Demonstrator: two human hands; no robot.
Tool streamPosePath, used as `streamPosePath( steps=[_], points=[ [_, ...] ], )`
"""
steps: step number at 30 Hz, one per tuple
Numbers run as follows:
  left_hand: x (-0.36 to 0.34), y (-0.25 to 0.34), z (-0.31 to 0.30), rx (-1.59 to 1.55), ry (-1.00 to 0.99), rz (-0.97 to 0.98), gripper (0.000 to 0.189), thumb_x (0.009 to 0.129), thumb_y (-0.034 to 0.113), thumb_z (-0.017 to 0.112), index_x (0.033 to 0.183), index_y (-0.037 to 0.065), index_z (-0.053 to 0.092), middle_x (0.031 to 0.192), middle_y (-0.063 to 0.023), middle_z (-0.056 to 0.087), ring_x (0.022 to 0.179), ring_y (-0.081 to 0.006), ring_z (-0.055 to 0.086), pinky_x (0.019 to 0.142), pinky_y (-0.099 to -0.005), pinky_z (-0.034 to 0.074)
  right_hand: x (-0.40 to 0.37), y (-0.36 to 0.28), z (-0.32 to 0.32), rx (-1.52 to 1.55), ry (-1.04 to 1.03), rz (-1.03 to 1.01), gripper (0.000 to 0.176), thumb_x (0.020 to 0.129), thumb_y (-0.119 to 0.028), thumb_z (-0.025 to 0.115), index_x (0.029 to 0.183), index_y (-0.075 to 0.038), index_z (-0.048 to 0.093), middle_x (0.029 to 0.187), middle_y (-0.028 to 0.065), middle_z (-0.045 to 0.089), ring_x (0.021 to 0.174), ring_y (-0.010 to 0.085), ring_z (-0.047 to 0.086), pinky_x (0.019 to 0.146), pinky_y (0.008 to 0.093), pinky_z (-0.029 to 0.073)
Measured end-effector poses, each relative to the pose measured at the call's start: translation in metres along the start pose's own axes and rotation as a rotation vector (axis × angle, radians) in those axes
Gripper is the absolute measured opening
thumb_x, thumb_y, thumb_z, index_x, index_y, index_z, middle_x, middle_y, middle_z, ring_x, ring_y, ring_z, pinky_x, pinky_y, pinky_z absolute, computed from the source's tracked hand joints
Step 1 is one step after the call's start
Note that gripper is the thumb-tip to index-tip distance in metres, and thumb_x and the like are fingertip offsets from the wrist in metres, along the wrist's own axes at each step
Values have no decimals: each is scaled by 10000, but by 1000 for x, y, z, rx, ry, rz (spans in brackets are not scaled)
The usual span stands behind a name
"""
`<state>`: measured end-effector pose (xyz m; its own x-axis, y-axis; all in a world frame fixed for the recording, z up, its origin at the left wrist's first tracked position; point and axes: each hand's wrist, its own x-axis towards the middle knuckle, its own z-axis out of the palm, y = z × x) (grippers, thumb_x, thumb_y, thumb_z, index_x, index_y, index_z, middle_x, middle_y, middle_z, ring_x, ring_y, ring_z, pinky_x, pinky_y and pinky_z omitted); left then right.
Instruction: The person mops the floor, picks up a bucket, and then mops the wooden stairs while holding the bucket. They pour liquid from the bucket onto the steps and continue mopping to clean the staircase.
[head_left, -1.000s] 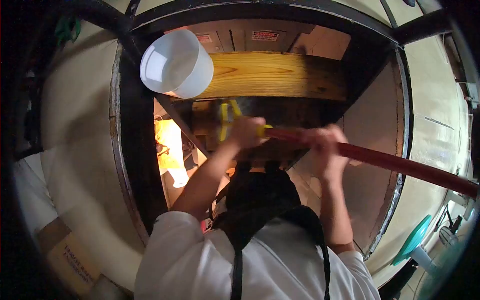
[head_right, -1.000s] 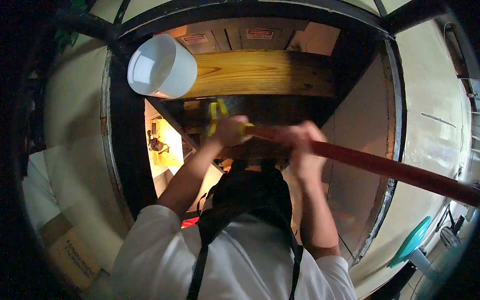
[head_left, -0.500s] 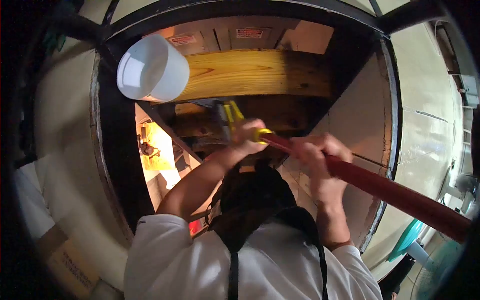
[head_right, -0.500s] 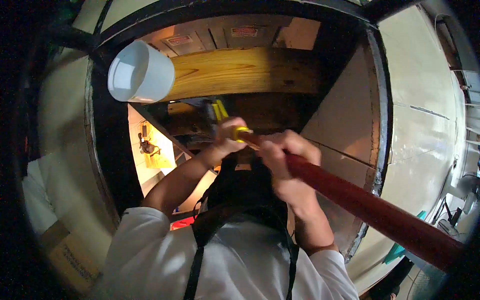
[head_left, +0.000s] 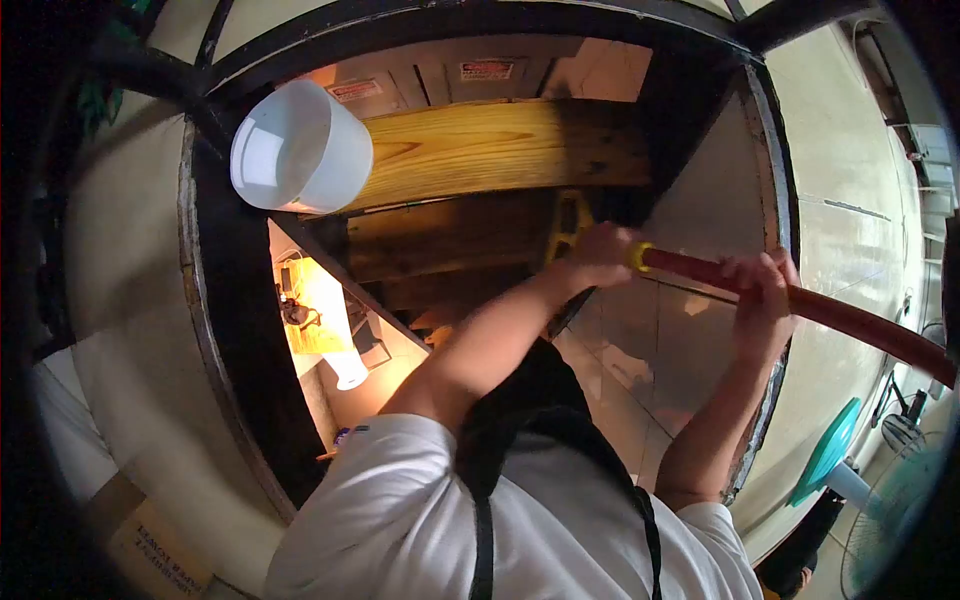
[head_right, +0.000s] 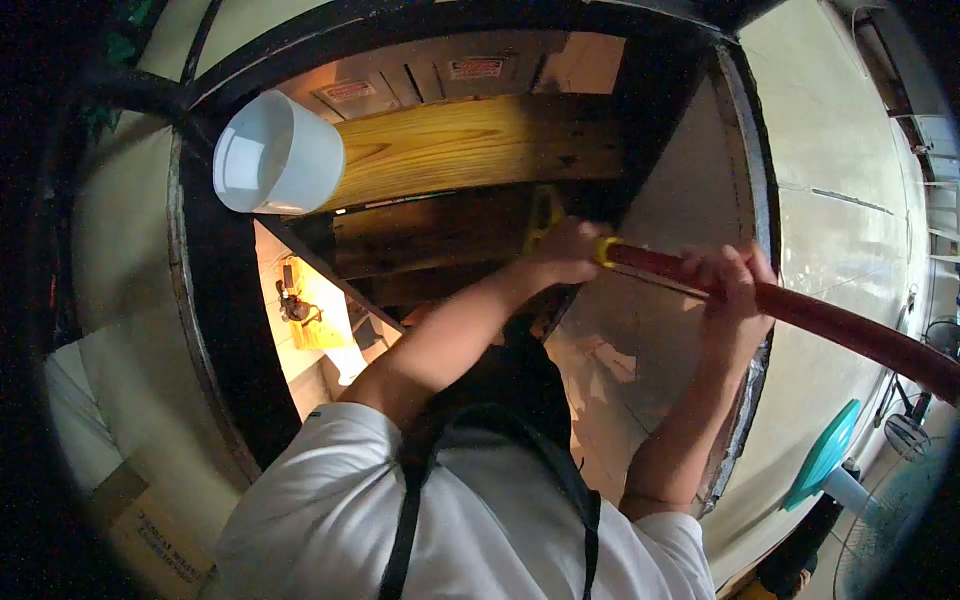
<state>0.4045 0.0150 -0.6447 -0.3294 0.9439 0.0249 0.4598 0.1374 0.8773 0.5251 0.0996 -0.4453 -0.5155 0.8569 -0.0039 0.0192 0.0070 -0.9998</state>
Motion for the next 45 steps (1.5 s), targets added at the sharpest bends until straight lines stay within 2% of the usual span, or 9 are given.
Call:
streamPosePath(
  steps=[5,9,11,14,23,24,29,35,45],
  points=[
    [-106,-59,-74,114,214,-6,312,682,363,773,719,117,583,688,-97,633,713,-332,655,622,-441,518,-49,35,77,45,-285,85,114,857,-88,589,765,-22,599,686,56,585,660,166,585,667,323,501],
    [-197,-105,-137,282,235,-77,308,684,294,806,727,106,566,657,-81,584,620,-307,608,552,-386,475,-83,57,145,-134,-637,20,101,856,-24,552,756,-20,557,788,103,647,820,219,647,823,375,518],
    [-221,-120,-154,195,314,-154,314,673,295,807,693,100,561,637,-93,584,588,-299,600,537,-377,463,-87,83,175,141,-732,-82,144,880,-124,615,794,-14,583,737,82,600,703,148,574,632,303,472],
    [-226,-137,-150,177,453,-199,336,663,343,794,657,97,565,596,-124,589,577,-341,610,517,-412,462,-71,103,179,168,-898,-52,127,875,-99,614,792,-10,576,731,78,595,706,141,570,630,309,471],
    [-94,-54,-45,59,465,52,280,667,201,830,731,104,575,667,-57,597,609,-216,619,544,-322,478,-38,4,77,-23,-419,25,147,833,-11,600,690,-22,566,724,57,643,623,92,542,580,258,448],
    [-68,-52,-13,-41,501,-10,349,659,371,816,689,134,561,600,-64,592,562,-292,620,498,-408,469,-31,-11,66,-126,-382,11,158,830,-69,557,681,-32,523,704,92,623,655,159,600,685,327,522],
    [43,1,45,-177,141,35,344,651,294,779,933,129,672,884,-130,677,861,-339,657,774,-426,515,9,-27,3,-154,49,-68,198,833,-109,554,652,-45,505,627,80,550,608,164,539,787,403,532],
    [36,3,27,-141,11,30,380,635,250,769,979,119,672,932,-153,686,900,-351,655,795,-433,520,14,-2,-13,18,-28,-30,197,827,-88,543,654,-62,453,618,62,487,598,184,534,821,436,521],
    [-162,-110,-120,356,210,-186,312,688,382,752,764,111,620,699,-132,641,681,-352,649,625,-462,512,-48,49,138,-69,-481,221,152,871,-74,563,727,-25,552,809,108,681,789,176,635,791,317,494]
  ],
)
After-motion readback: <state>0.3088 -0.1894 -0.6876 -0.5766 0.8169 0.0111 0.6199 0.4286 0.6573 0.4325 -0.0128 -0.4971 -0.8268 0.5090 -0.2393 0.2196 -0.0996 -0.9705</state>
